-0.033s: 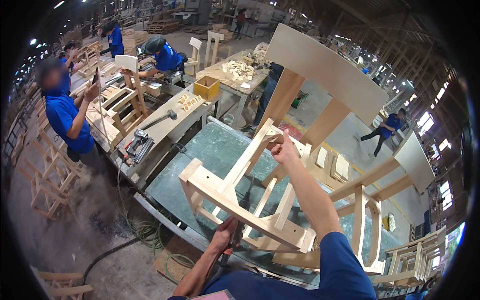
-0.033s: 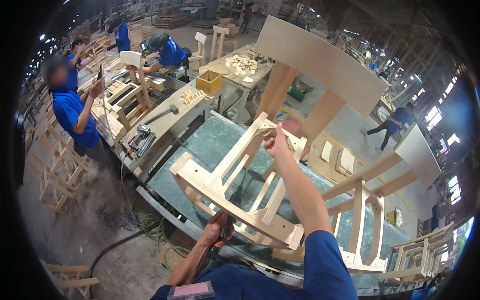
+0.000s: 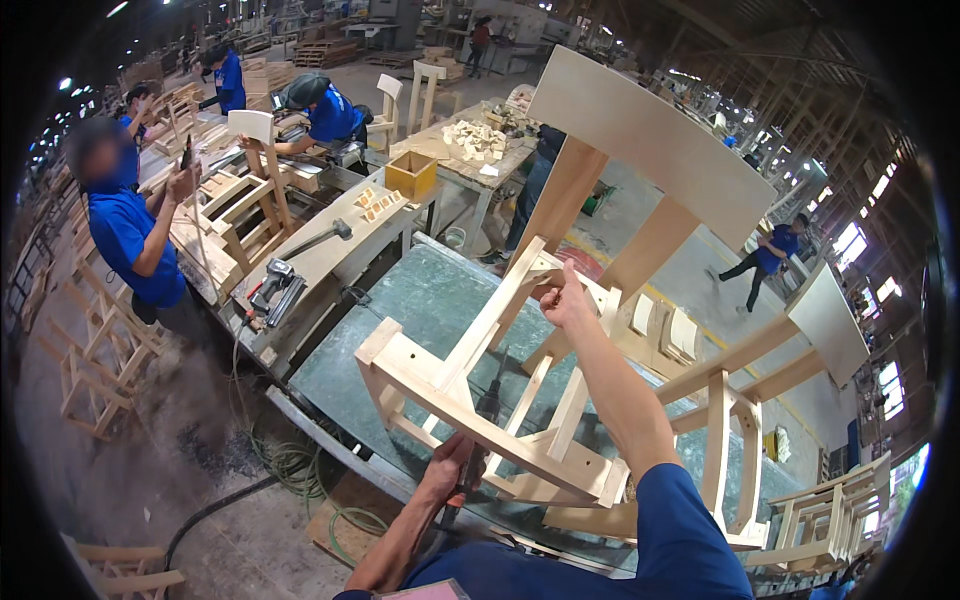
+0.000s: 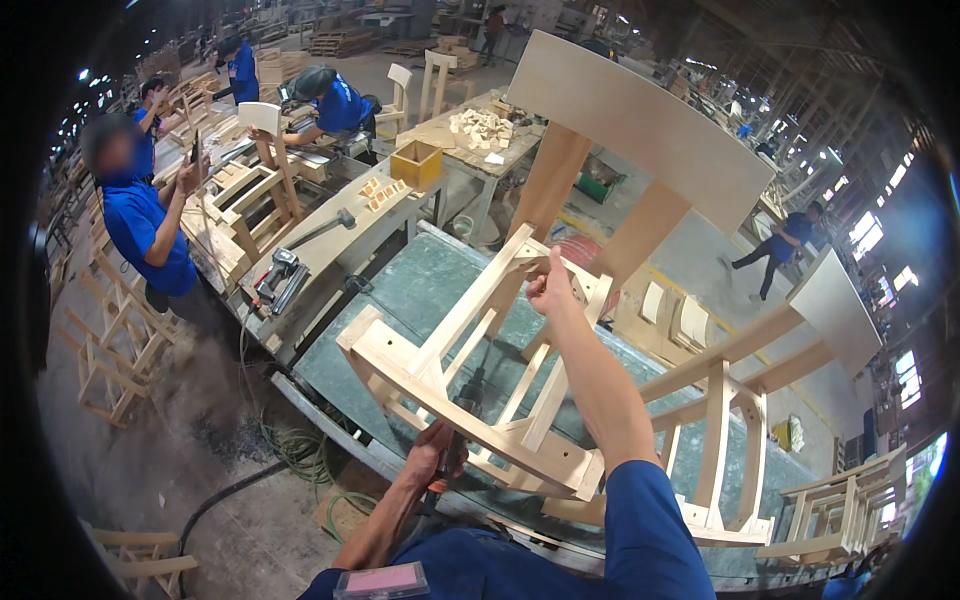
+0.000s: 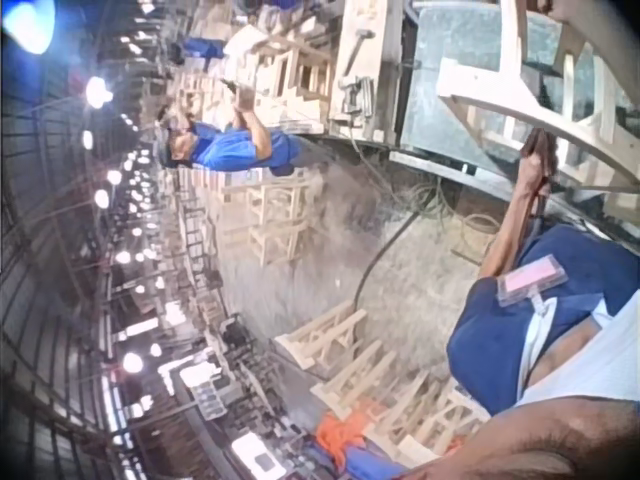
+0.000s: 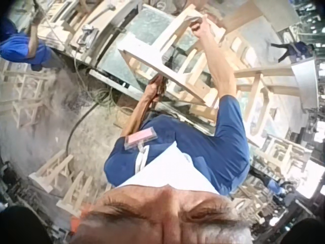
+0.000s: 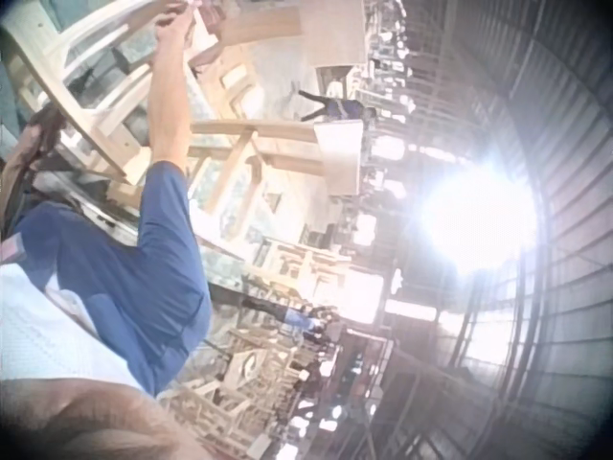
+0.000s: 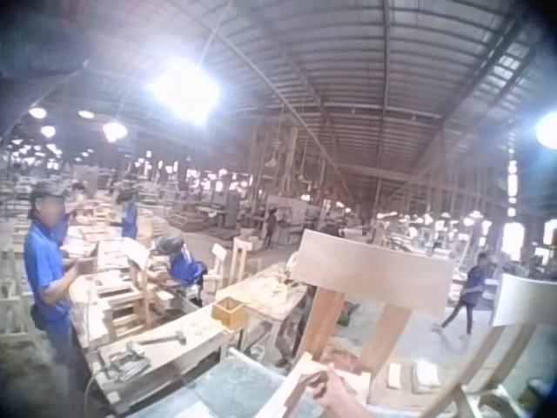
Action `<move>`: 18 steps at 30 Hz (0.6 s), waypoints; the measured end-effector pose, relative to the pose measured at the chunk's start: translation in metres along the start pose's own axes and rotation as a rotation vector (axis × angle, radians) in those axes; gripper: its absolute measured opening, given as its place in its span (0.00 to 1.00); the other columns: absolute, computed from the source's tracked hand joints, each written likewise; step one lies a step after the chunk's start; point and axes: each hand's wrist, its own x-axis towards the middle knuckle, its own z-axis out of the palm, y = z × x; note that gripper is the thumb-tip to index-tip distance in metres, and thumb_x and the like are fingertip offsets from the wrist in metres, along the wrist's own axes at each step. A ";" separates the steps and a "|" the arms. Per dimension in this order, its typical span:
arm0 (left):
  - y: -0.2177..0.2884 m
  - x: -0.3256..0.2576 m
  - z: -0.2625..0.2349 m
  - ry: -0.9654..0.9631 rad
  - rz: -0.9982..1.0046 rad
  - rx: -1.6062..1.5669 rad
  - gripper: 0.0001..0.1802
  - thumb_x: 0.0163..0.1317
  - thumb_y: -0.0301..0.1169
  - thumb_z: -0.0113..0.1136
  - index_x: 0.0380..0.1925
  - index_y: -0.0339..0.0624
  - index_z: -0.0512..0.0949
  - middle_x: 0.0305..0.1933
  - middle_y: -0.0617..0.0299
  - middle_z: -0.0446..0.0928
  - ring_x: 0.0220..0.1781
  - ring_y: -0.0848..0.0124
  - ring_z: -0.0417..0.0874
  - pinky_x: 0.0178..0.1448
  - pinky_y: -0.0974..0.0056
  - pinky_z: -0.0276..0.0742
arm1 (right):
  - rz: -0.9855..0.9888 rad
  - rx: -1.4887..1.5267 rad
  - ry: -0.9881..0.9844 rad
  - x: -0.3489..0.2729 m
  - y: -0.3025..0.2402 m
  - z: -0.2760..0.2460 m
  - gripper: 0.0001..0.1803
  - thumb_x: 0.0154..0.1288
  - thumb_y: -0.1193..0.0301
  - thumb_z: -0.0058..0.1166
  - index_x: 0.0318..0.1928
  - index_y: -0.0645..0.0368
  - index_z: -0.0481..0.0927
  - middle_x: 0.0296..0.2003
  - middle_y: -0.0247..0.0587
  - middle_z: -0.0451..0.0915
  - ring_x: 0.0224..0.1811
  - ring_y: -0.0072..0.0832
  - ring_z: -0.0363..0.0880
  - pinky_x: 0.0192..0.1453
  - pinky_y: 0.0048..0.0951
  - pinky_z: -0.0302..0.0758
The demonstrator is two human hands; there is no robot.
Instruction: The person assembles a wooden chair frame on a workbench in a factory. They use a pneumatic drill to drive screws into pre-drilled holes, joining the legs and backrest supports. The person repeatedly repositions the chair frame to access different screw points and continues fastening components until the frame is secured.
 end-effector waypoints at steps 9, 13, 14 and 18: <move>0.020 0.051 0.007 -0.073 0.104 -0.074 0.27 0.72 0.57 0.47 0.61 0.53 0.62 0.41 0.51 0.77 0.22 0.68 0.79 0.17 0.65 0.72 | 0.077 0.067 -0.031 0.015 0.007 0.011 0.26 0.49 0.48 0.74 0.31 0.53 0.75 0.21 0.26 0.63 0.16 0.14 0.53 0.17 0.12 0.55; 0.016 0.069 0.017 -0.290 0.198 -0.191 0.25 0.72 0.56 0.49 0.60 0.56 0.62 0.40 0.53 0.76 0.25 0.69 0.76 0.24 0.69 0.75 | 0.028 0.036 -0.025 0.020 -0.003 -0.002 0.21 0.53 0.51 0.69 0.32 0.52 0.75 0.22 0.29 0.67 0.15 0.13 0.51 0.15 0.12 0.53; 0.017 0.072 0.018 -0.283 0.167 -0.206 0.25 0.72 0.55 0.49 0.60 0.56 0.63 0.41 0.53 0.76 0.25 0.69 0.76 0.24 0.69 0.75 | 0.024 0.039 -0.036 0.021 -0.002 -0.002 0.20 0.53 0.52 0.68 0.31 0.51 0.75 0.22 0.30 0.68 0.15 0.13 0.50 0.15 0.12 0.52; 0.021 0.080 0.023 -0.264 0.128 -0.238 0.23 0.72 0.54 0.50 0.61 0.58 0.64 0.42 0.51 0.75 0.27 0.67 0.78 0.23 0.68 0.76 | 0.014 0.030 -0.018 0.021 0.000 0.001 0.19 0.54 0.53 0.67 0.31 0.50 0.74 0.22 0.30 0.68 0.15 0.12 0.49 0.13 0.12 0.51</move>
